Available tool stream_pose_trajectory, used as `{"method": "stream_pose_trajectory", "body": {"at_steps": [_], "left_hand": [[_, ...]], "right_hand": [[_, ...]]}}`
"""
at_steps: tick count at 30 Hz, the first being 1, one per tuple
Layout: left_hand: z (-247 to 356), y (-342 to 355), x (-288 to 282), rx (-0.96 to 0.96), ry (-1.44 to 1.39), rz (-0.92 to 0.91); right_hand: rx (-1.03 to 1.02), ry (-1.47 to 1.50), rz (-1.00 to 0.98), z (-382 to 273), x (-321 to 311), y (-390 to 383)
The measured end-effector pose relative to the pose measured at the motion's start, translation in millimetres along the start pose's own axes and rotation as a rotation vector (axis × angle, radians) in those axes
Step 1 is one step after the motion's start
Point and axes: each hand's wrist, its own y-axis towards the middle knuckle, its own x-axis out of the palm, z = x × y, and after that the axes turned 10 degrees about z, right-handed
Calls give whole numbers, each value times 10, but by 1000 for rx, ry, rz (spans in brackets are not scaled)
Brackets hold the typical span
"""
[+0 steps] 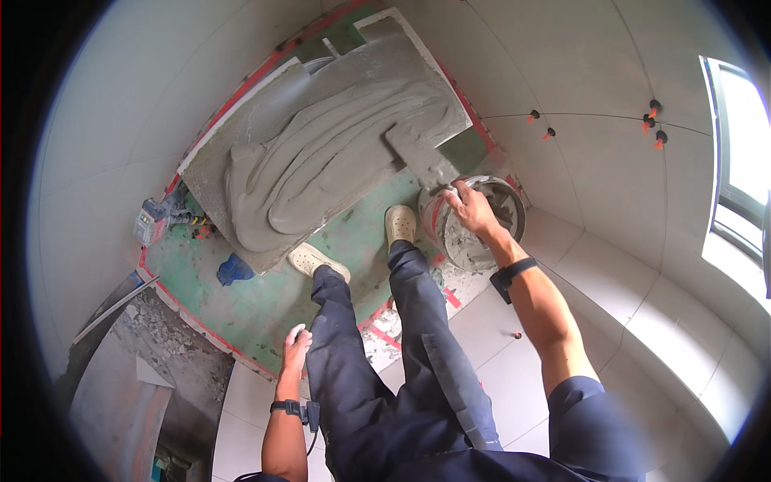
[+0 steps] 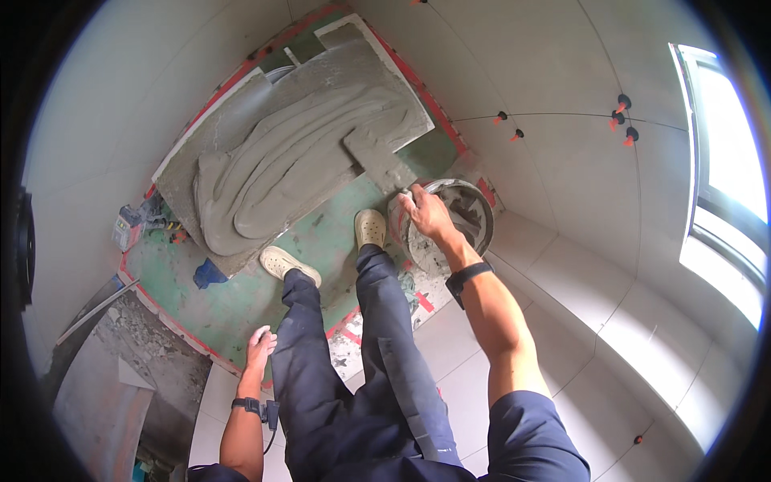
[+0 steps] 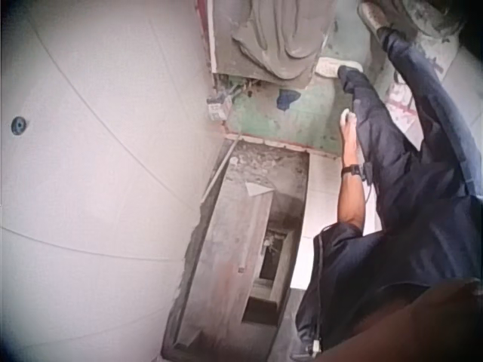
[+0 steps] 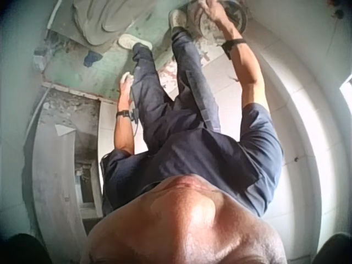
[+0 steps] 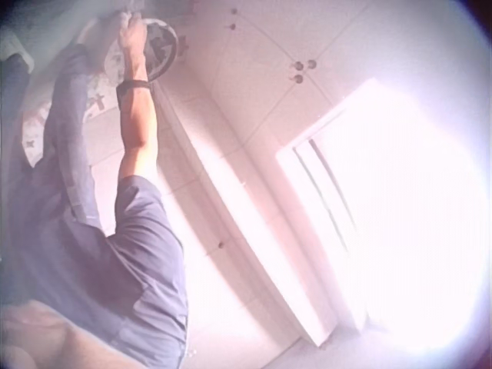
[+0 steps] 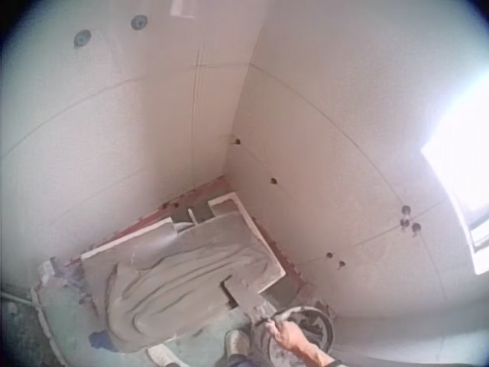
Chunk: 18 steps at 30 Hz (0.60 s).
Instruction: Cutting a ceramic tile using a handheld power saw and applying mortar.
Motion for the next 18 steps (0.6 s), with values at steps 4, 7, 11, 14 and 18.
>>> {"method": "stream_pose_trajectory", "body": {"at_steps": [4, 7, 11, 14, 18], "left_hand": [[123, -96, 484, 12, 76, 14], [228, -162, 986, 39, 34, -7], [558, -321, 1790, 135, 37, -112], [729, -527, 1971, 176, 146, -100], [894, -570, 2275, 189, 63, -109]], "right_hand": [[77, 134, 185, 440, 14, 275], [164, 332, 195, 808, 88, 453], [264, 308, 264, 1581, 34, 268], [339, 286, 251, 1530, 53, 50], [154, 287, 170, 1427, -145, 408]]}}
